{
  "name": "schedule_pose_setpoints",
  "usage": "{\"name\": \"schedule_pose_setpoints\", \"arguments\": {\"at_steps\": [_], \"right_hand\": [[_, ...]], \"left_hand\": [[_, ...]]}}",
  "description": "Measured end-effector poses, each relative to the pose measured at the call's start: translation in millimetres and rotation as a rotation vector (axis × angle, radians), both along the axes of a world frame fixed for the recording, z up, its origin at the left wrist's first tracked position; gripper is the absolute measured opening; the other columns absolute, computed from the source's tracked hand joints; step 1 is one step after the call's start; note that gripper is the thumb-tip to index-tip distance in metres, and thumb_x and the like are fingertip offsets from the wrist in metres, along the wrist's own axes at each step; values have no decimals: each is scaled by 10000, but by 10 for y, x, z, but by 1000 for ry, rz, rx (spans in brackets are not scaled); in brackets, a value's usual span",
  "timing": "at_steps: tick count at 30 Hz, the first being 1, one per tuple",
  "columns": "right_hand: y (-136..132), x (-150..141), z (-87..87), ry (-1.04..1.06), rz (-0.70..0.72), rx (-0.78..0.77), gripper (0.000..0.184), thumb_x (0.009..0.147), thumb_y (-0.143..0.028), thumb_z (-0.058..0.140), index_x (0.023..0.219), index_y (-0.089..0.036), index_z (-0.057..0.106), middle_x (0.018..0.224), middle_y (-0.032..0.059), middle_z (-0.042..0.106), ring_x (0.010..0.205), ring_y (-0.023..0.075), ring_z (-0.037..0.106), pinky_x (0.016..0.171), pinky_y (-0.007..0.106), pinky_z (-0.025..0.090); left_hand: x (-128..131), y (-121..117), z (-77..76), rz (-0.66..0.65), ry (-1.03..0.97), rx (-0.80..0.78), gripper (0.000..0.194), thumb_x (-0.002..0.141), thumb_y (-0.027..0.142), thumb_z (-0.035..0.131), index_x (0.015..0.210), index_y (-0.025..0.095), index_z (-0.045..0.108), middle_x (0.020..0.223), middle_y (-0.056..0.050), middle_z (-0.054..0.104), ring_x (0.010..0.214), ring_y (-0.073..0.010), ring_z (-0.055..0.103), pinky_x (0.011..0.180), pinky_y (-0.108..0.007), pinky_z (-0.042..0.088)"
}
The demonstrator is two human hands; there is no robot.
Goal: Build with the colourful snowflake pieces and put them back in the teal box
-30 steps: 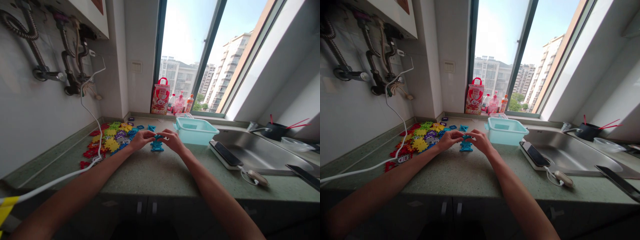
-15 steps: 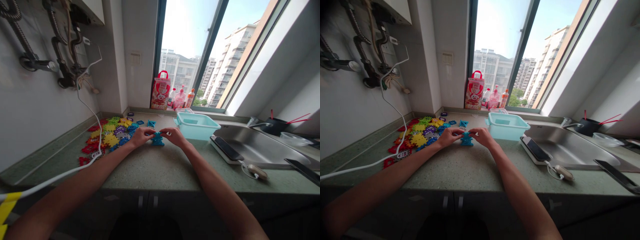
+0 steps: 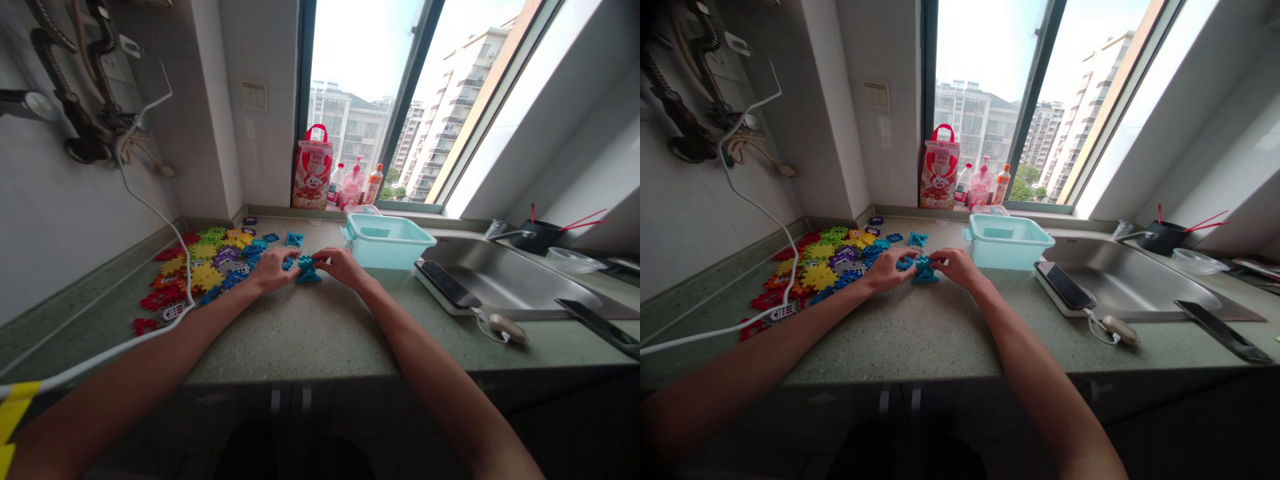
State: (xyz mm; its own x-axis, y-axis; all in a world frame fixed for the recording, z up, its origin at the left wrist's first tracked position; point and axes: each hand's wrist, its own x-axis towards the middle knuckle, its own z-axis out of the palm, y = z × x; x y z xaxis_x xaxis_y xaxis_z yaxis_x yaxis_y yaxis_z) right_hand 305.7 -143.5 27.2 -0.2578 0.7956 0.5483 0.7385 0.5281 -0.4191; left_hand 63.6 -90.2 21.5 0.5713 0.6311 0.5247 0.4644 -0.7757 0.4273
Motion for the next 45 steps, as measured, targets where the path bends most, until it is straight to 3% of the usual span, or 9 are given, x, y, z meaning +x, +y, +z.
{"name": "schedule_pose_setpoints", "arguments": {"at_steps": [7, 16, 21, 25, 33, 36, 39, 42, 45], "right_hand": [[18, -52, -15, 42, -41, -9, 214, 845, -210, 815, 1051, -238, 763, 873, 1, 763, 749, 143, 686, 769, 263, 504], [99, 27, -221, 151, -27, -98, 344, 821, -273, 796, 1138, -234, 670, 974, 23, 743, 713, 139, 699, 689, 264, 545], [95, 13, -261, 210, 4, -190, 215, 830, -257, 762, 1036, -208, 726, 861, 38, 775, 756, 188, 730, 715, 292, 558], [90, -8, -241, 197, 10, -179, 141, 829, -250, 753, 964, -209, 745, 889, 38, 785, 764, 196, 734, 732, 298, 561], [146, 17, -285, 219, 65, -187, 260, 838, -285, 737, 1083, -197, 750, 921, 45, 786, 769, 181, 715, 746, 290, 553], [179, 33, -304, 271, 90, -231, 318, 826, -333, 746, 1099, -170, 755, 889, 56, 783, 754, 182, 696, 728, 289, 547], [196, 30, -310, 275, 106, -249, 309, 817, -360, 751, 1055, -164, 773, 865, 54, 775, 753, 185, 685, 716, 287, 536], [198, 29, -312, 285, 125, -272, 326, 794, -358, 766, 1057, -166, 776, 855, 48, 764, 753, 187, 676, 717, 291, 534], [201, 60, -308, 315, 159, -299, 434, 772, -320, 765, 1182, -176, 747, 921, 52, 765, 765, 179, 667, 737, 295, 537]], "left_hand": [[-9, 52, 9, 17, 96, -16, 403, 866, 397, 672, 1229, 242, 753, 1088, -44, 792, 1038, -257, 705, 976, -377, 528], [-55, 37, 22, 14, 115, -28, 311, 837, 391, 735, 1115, 254, 758, 1054, -14, 797, 1048, -240, 713, 980, -354, 507], [-54, 13, 51, -1, 138, -34, 326, 826, 348, 753, 1134, 242, 745, 1054, -24, 804, 1074, -261, 706, 1045, -400, 462], [-47, 23, 47, 12, 152, -43, 349, 831, 325, 733, 1173, 258, 739, 1045, -20, 808, 1073, -267, 706, 1031, -399, 458], [-51, -18, 101, 9, 207, 44, 385, 833, 343, 720, 1210, 266, 735, 1064, -32, 798, 1071, -275, 673, 1020, -412, 440], [-144, -13, 190, 92, 250, 160, 380, 867, 342, 667, 1232, 259, 735, 1136, -65, 779, 1107, -294, 640, 1044, -441, 414], [-263, 114, 304, 280, 296, 222, 335, 912, 335, 594, 1188, 241, 760, 1195, -98, 760, 1153, -317, 615, 1070, -456, 394], [-306, 376, 420, 471, 485, 147, 321, 890, 385, 615, 1089, 207, 792, 1177, -158, 756, 1177, -359, 617, 1067, -467, 394], [-249, 684, 515, 553, 623, 36, 314, 757, 426, 749, 921, 165, 806, 1061, -223, 765, 1121, -421, 647, 1009, -495, 426]]}}
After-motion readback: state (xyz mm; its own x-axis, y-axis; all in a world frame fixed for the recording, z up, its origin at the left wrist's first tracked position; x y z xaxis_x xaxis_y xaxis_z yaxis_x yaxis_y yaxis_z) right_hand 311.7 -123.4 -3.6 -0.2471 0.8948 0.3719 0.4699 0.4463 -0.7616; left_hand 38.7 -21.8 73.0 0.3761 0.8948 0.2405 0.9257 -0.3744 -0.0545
